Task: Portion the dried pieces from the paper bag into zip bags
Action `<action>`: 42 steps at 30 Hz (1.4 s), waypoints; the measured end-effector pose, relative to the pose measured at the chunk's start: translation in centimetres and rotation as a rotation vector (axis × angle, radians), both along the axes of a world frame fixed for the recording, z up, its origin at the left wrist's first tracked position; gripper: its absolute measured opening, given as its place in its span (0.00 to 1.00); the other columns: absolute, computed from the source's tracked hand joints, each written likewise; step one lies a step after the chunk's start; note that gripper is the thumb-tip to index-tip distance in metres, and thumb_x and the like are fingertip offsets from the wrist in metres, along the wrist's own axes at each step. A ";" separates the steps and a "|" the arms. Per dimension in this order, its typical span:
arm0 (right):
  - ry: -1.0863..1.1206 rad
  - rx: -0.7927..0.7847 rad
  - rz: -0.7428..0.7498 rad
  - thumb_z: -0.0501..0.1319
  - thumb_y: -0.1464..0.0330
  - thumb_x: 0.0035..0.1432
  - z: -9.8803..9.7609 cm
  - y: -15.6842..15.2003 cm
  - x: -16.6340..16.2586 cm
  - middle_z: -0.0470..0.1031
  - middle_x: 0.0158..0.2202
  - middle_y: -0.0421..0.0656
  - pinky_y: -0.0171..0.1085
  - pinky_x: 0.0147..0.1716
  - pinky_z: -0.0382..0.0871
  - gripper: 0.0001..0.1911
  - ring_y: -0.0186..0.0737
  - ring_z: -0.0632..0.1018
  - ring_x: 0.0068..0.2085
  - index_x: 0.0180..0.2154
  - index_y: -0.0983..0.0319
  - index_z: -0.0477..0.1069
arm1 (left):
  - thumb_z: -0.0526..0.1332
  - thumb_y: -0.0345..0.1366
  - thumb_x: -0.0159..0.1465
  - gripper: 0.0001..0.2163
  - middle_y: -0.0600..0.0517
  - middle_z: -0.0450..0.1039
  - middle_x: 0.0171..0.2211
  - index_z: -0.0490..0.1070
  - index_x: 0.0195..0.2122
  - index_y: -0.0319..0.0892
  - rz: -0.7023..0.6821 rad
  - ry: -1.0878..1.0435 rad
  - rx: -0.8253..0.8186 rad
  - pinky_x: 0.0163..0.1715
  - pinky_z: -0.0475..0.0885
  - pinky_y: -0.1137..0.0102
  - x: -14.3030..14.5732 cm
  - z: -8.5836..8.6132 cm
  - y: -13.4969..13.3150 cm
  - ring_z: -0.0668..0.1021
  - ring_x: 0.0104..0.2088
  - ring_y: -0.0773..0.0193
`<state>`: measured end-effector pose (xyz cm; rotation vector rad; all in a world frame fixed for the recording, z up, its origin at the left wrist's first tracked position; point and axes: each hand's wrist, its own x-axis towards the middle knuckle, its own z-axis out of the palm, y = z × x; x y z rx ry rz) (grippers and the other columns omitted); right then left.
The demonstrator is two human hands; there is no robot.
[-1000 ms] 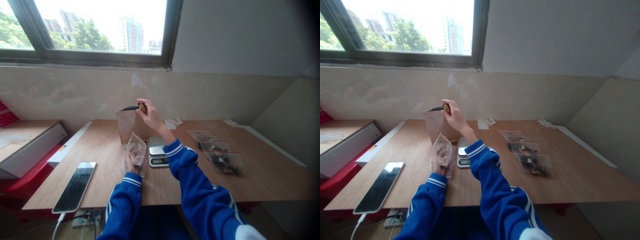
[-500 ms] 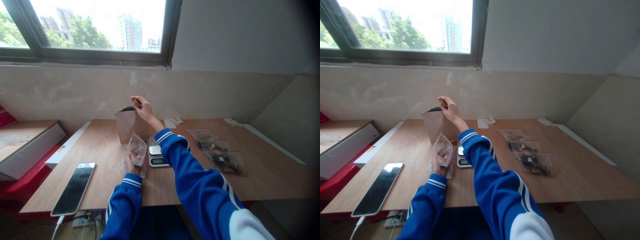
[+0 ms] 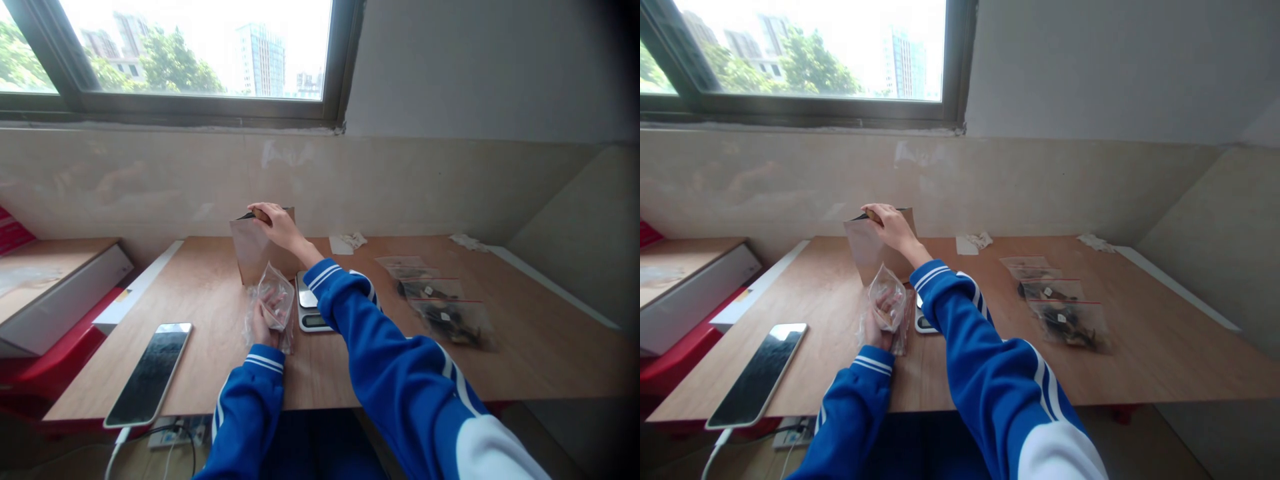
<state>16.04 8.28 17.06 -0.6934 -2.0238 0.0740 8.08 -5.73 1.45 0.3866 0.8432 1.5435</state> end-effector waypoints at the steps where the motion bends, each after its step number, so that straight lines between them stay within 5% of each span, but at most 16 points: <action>1: 0.003 -0.007 -0.012 0.54 0.70 0.62 0.1 -0.1 0.0 0.73 0.50 0.46 0.37 0.53 0.61 0.15 0.41 0.71 0.52 0.50 0.63 0.67 | 0.51 0.44 0.65 0.18 0.45 0.77 0.36 0.73 0.45 0.36 0.000 0.001 -0.004 0.22 0.71 0.73 0.0 0.0 0.0 0.76 0.23 0.68; 12: -0.102 -0.244 -0.270 0.49 0.62 0.65 1.3 -2.7 -0.5 0.75 0.32 0.44 0.39 0.38 0.67 0.21 0.44 0.77 0.35 0.55 0.66 0.52 | 0.51 0.47 0.64 0.21 0.44 0.77 0.37 0.73 0.46 0.37 -0.008 0.019 -0.002 0.26 0.74 0.68 -0.2 -0.5 0.3 0.79 0.30 0.61; 18: -0.190 -0.213 -0.326 0.46 0.65 0.67 2.4 -3.7 -0.2 0.73 0.40 0.47 0.36 0.39 0.67 0.11 0.42 0.76 0.41 0.44 0.62 0.63 | 0.54 0.49 0.62 0.22 0.42 0.77 0.39 0.72 0.48 0.37 -0.020 0.008 0.010 0.29 0.76 0.65 -0.3 -1.0 0.5 0.80 0.32 0.57; 28: -0.302 -0.192 -0.396 0.41 0.57 0.69 2.0 -4.4 -0.5 0.77 0.40 0.50 0.37 0.41 0.66 0.20 0.45 0.78 0.42 0.44 0.63 0.63 | 0.55 0.51 0.61 0.22 0.42 0.76 0.40 0.73 0.46 0.41 -0.023 0.000 -0.015 0.30 0.78 0.63 -0.3 -1.1 0.6 0.80 0.35 0.54; 35: -0.351 -0.220 -0.417 0.48 0.51 0.65 1.9 -4.7 -0.5 0.78 0.39 0.55 0.43 0.46 0.65 0.29 0.49 0.79 0.43 0.51 0.71 0.57 | 0.53 0.50 0.62 0.21 0.44 0.77 0.39 0.73 0.48 0.40 -0.028 0.026 -0.055 0.27 0.76 0.67 -0.4 -1.0 0.7 0.79 0.31 0.58; 42: -0.419 -0.144 -0.399 0.44 0.59 0.68 1.3 -4.3 -0.6 0.78 0.38 0.54 0.43 0.47 0.62 0.24 0.46 0.77 0.43 0.33 0.64 0.72 | 0.57 0.53 0.58 0.22 0.42 0.77 0.39 0.74 0.44 0.41 -0.034 -0.003 -0.001 0.31 0.77 0.62 -0.4 -1.2 0.7 0.80 0.34 0.54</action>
